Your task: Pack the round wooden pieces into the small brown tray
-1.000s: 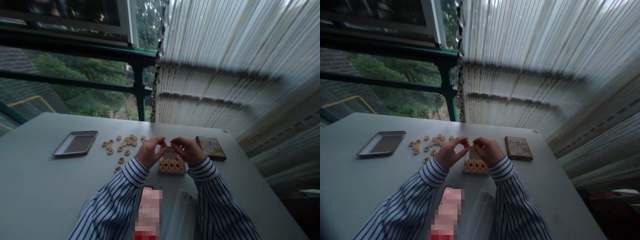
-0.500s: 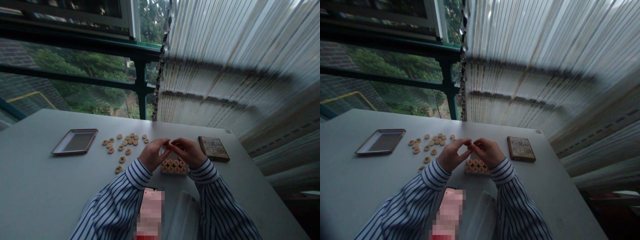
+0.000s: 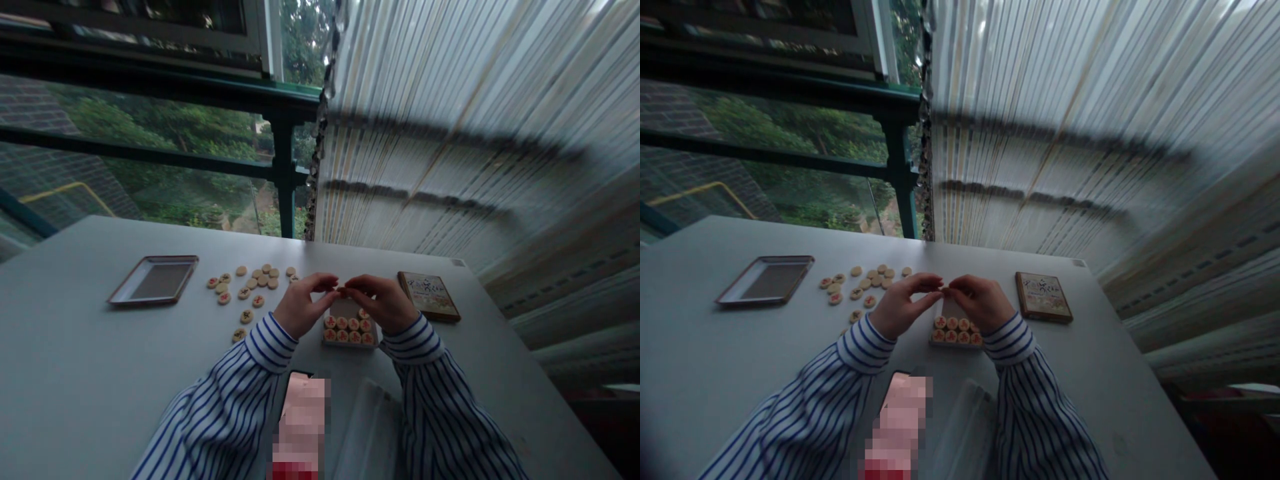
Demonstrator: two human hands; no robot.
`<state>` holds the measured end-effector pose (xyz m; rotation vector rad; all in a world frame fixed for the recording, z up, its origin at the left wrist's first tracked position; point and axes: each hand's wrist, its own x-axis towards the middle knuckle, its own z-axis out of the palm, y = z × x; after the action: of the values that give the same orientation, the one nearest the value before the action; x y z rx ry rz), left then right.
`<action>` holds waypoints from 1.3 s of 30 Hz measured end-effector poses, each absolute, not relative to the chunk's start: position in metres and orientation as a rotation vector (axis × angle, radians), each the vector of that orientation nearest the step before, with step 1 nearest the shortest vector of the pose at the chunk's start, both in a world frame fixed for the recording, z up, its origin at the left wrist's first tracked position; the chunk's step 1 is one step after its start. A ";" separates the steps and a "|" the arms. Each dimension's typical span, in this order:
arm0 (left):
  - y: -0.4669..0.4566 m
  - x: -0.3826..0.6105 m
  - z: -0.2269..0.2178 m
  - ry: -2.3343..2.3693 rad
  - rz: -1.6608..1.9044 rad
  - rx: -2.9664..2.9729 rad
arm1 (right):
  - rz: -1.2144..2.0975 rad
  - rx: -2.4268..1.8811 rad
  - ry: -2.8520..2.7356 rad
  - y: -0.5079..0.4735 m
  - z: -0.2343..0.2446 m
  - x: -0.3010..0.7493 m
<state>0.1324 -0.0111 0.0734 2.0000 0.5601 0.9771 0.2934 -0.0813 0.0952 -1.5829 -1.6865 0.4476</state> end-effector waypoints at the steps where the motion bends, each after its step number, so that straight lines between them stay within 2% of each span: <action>1: -0.011 0.132 0.073 0.569 0.968 1.974 | 0.457 -1.574 -1.693 -0.081 0.095 0.294; 12: -0.011 0.134 0.075 0.595 0.819 1.769 | 0.507 -1.526 -1.745 -0.082 0.095 0.291; 39: -0.010 0.132 0.080 0.699 0.737 1.551 | 0.397 -1.641 -1.782 -0.083 0.094 0.296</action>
<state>0.1324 -0.0097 0.0802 1.5511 0.6995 0.7368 0.2956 -0.0828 0.0937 -1.6410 -1.7820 0.3967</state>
